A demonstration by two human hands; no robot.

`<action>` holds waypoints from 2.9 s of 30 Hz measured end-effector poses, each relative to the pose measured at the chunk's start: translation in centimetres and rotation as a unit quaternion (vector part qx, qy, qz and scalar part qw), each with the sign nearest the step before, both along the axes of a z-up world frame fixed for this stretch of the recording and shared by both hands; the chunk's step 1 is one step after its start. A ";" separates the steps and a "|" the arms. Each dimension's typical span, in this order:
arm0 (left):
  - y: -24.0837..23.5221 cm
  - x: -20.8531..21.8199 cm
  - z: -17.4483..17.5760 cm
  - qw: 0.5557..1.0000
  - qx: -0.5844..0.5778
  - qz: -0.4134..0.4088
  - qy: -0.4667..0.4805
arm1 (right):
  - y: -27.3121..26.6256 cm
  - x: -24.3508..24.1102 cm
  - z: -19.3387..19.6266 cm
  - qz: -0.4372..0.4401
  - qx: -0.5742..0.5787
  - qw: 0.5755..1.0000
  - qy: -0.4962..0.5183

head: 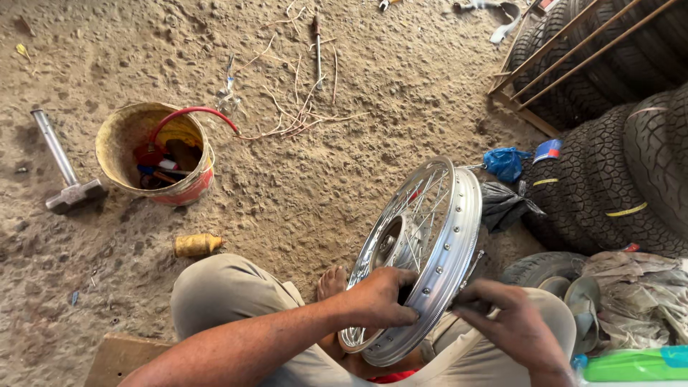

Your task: The person sits on the ground and scrubs the outer edge of a silver wheel rim with a small abrasive tool. They rotate the rim by hand to reach different sections and continue scrubbing the same area repeatedly.

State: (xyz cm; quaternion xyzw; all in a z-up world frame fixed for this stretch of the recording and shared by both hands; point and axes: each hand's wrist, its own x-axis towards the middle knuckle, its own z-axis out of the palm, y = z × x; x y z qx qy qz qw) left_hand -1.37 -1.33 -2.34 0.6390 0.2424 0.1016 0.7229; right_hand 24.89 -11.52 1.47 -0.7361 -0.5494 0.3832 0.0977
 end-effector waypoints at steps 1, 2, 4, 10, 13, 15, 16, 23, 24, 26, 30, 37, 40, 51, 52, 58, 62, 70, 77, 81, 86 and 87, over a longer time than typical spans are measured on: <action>0.1 0.0 0.0 1.000 0.022 0.005 -0.002 | 0.0 0.0 -0.8 0.015 -0.032 0.999 -0.001; 0.1 0.1 0.0 0.999 0.044 0.011 -0.004 | -0.3 -1.0 -2.4 0.009 -0.060 0.997 0.044; 0.0 0.3 -0.2 1.000 0.014 0.019 -0.016 | -1.3 -3.8 -6.1 -0.014 0.006 0.998 0.067; -0.2 0.2 -1.1 0.999 0.013 0.038 -0.014 | -1.3 -3.9 -6.5 -0.057 -0.024 0.997 0.047; -0.2 0.5 -1.6 0.998 -0.039 0.033 -0.040 | -0.3 -1.1 -1.7 0.038 0.073 0.995 0.053; -0.5 0.6 -2.0 0.996 -0.067 0.026 -0.052 | -0.2 -0.4 0.2 0.099 0.167 0.981 0.025; -0.5 0.6 -1.9 0.997 -0.061 0.023 -0.052 | -0.2 -0.7 0.4 0.089 0.105 0.990 0.026; 0.3 -0.1 -0.8 0.990 0.127 0.058 0.012 | -1.1 -6.2 -7.4 -0.010 0.088 0.994 0.069; 0.5 -0.3 -0.8 0.989 0.136 0.043 0.046 | -1.1 -6.2 -7.6 -0.034 0.044 0.997 0.055; 0.5 -0.6 -1.2 0.981 0.156 -0.001 0.118 | -1.4 -5.3 -6.8 -0.048 -0.009 0.997 0.055; -0.4 -0.2 -2.6 0.997 0.036 -0.064 0.028 | -2.0 -4.2 -3.9 -0.030 -0.016 0.998 0.059; 1.5 0.2 -0.7 0.983 -0.180 0.024 -0.032 | -2.3 -5.2 -7.1 -0.090 0.196 0.932 0.290; 2.4 0.1 0.6 0.993 -0.053 0.103 0.013 | -1.4 -5.1 -9.9 -0.141 0.203 0.920 0.303; 1.0 2.4 1.3 0.950 0.231 0.210 -0.015 | 0.9 -2.7 -8.7 -0.138 0.119 0.970 0.160; 1.1 2.3 1.3 0.955 0.216 0.205 -0.014 | 1.1 -2.5 -8.3 -0.140 0.115 0.968 0.174; 0.9 2.5 1.1 0.952 0.223 0.210 -0.023 | 2.2 -2.3 -8.9 -0.142 0.134 0.958 0.211; 1.2 2.3 0.1 0.938 0.271 0.214 0.032 | 3.3 -1.4 -8.8 -0.130 0.144 0.955 0.223; 1.2 2.9 -0.3 0.983 0.114 0.144 -0.014 | 6.3 -2.4 -7.6 -0.395 0.114 0.727 0.549; 1.2 2.0 0.1 0.973 0.158 0.170 0.013 | -5.3 -7.6 -14.0 -0.366 0.100 0.785 0.490; 1.3 2.0 0.5 0.991 0.074 0.107 0.032 | -6.2 -6.5 -14.6 -0.442 0.070 0.736 0.508; 1.2 2.9 -0.5 0.989 0.079 0.105 0.063 | 0.7 -4.4 -11.1 -0.370 0.170 0.673 0.618; 1.1 3.2 -0.7 0.986 0.107 0.123 0.023 | 2.4 -4.2 -10.5 -0.424 0.136 0.690 0.571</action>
